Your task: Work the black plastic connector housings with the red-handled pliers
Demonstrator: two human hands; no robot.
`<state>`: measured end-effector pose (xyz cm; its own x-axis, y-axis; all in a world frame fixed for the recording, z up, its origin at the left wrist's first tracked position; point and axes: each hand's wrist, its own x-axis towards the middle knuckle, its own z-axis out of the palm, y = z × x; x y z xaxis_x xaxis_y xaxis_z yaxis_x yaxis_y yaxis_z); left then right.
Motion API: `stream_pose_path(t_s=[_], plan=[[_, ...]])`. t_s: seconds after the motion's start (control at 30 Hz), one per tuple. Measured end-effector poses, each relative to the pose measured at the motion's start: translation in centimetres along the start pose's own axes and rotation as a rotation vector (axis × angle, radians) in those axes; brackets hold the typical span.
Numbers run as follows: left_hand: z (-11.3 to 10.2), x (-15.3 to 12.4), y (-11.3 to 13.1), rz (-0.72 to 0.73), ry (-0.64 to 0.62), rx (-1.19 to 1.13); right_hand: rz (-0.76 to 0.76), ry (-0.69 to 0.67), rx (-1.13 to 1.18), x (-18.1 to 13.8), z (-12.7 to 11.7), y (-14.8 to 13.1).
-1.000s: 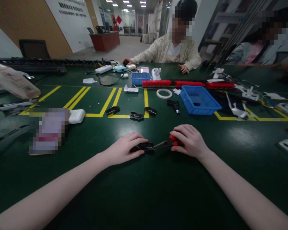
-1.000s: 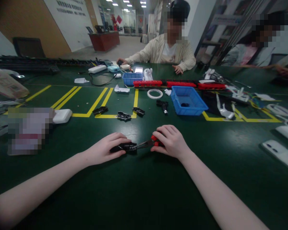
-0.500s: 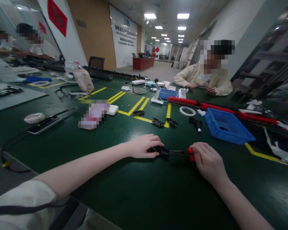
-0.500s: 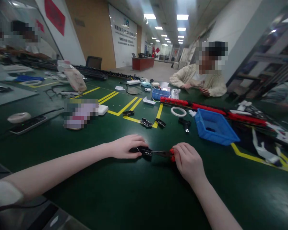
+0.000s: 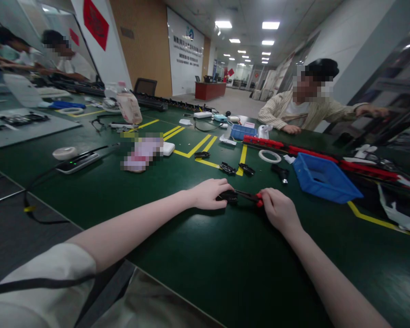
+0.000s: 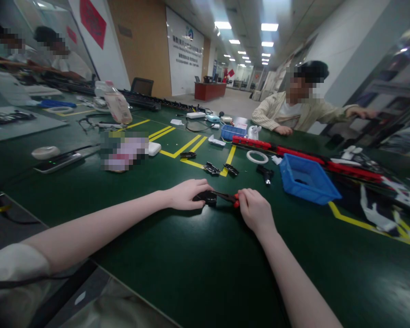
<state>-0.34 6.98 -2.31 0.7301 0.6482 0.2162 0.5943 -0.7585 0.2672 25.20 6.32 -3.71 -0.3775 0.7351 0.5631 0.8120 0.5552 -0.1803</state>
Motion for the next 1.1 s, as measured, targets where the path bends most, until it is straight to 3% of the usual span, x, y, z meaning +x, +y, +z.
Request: stream_pose_path(t_s=[0.13,0.53,1.1], plan=[[0.0,0.2,0.3,-0.02,-0.011,0.026,-0.033,-0.009,0.011,0.8,0.8,-0.3],[-0.6,-0.4,-0.1,0.064,-0.079,-0.01,-0.173,-0.063,0.013,0.4,-0.1,-0.5],[-0.5,-0.6,-0.1,0.079,-0.067,-0.008,-0.409,0.063,-0.087,0.2,-0.7,-0.6]])
